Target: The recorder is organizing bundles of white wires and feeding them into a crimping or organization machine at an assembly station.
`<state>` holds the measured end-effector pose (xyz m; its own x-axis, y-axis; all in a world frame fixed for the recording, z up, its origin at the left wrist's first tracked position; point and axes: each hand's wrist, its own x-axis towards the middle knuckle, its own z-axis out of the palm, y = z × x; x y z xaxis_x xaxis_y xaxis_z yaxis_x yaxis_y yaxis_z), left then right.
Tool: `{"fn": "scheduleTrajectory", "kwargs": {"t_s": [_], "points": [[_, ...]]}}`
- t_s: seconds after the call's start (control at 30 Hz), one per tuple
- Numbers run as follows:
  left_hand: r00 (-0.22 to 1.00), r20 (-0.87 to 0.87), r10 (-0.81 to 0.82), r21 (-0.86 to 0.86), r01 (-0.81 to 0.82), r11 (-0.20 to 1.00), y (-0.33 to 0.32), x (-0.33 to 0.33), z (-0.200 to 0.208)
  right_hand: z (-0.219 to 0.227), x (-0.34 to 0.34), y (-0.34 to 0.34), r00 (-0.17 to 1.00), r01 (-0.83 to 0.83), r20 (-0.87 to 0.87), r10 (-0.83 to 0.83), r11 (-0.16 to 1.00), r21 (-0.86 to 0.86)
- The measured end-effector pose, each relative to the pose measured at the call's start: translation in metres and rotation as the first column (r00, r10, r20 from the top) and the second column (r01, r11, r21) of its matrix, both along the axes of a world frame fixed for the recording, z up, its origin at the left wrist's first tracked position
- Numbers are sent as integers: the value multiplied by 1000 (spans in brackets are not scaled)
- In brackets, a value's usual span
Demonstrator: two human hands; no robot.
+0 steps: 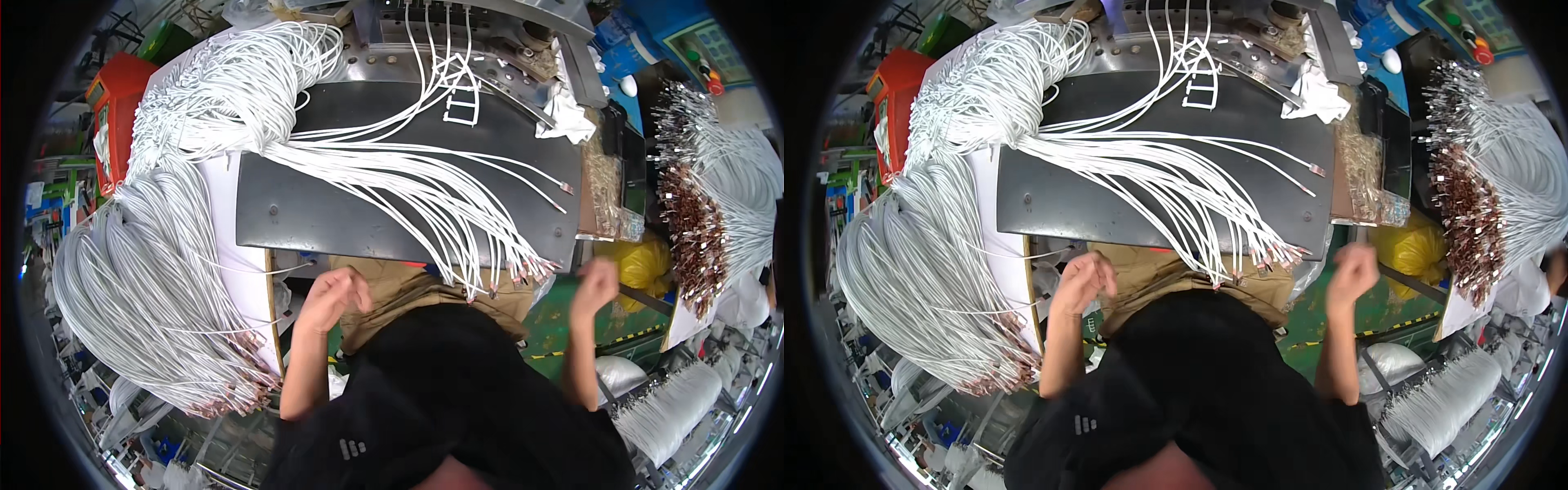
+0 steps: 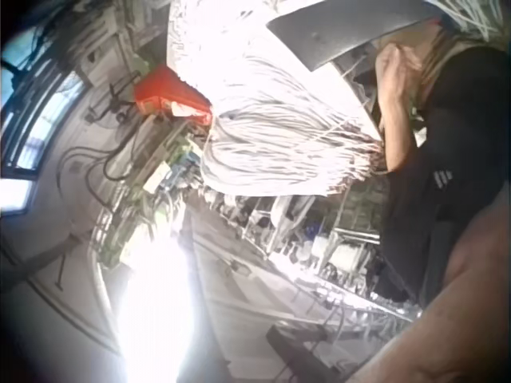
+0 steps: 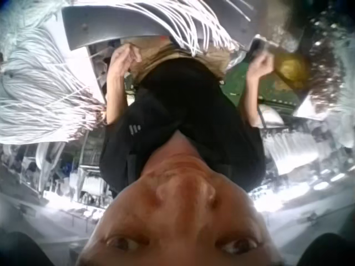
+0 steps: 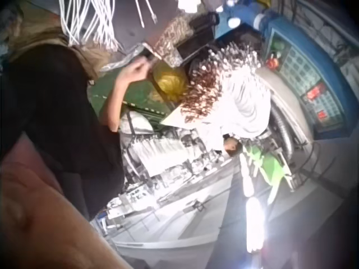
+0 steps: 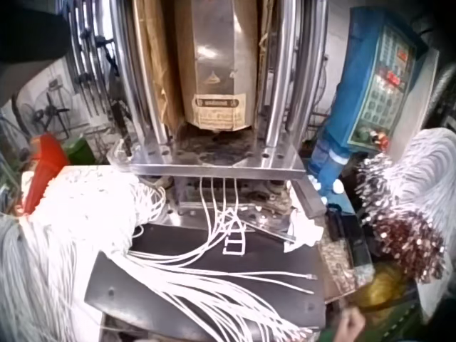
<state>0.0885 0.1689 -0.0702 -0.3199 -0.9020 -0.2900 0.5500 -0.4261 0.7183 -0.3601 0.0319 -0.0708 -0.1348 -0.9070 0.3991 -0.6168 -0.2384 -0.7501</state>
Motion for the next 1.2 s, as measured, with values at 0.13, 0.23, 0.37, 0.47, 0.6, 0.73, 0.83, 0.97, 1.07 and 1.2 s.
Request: {"fn": "scheduleTrajectory", "kwargs": {"t_s": [0.13,0.23,0.37,0.47,0.6,0.73,0.83,0.97,1.07,1.2], "points": [[760,225,610,188,-648,738,2,-4,-33,-27,62,66,975,-224,133,181,804,551],[639,341,690,49,-745,665,-7,3,-46,-35,84,57,991,-129,87,98,863,488],[624,372,688,84,-760,644,-4,6,-55,-25,76,37,986,-167,122,115,762,625],[609,376,699,125,-780,613,-7,4,-55,-37,63,40,977,-189,46,209,743,642],[582,388,715,99,-798,595,-2,7,-54,-25,64,40,980,-182,88,177,632,753],[598,399,695,148,-790,595,-4,9,-53,-46,45,43,943,-239,29,332,612,754],[609,407,681,160,-782,603,-1,12,-53,-39,50,36,965,-250,158,211,549,797],[614,391,685,144,-776,614,-6,11,-55,-44,49,35,953,-298,276,123,538,788],[596,432,677,77,-772,631,-1,3,-67,-53,38,32,957,-285,213,196,513,810],[490,711,505,-189,-558,808,9,-30,-54,15,9,-22,868,-439,374,328,151,886]]}}
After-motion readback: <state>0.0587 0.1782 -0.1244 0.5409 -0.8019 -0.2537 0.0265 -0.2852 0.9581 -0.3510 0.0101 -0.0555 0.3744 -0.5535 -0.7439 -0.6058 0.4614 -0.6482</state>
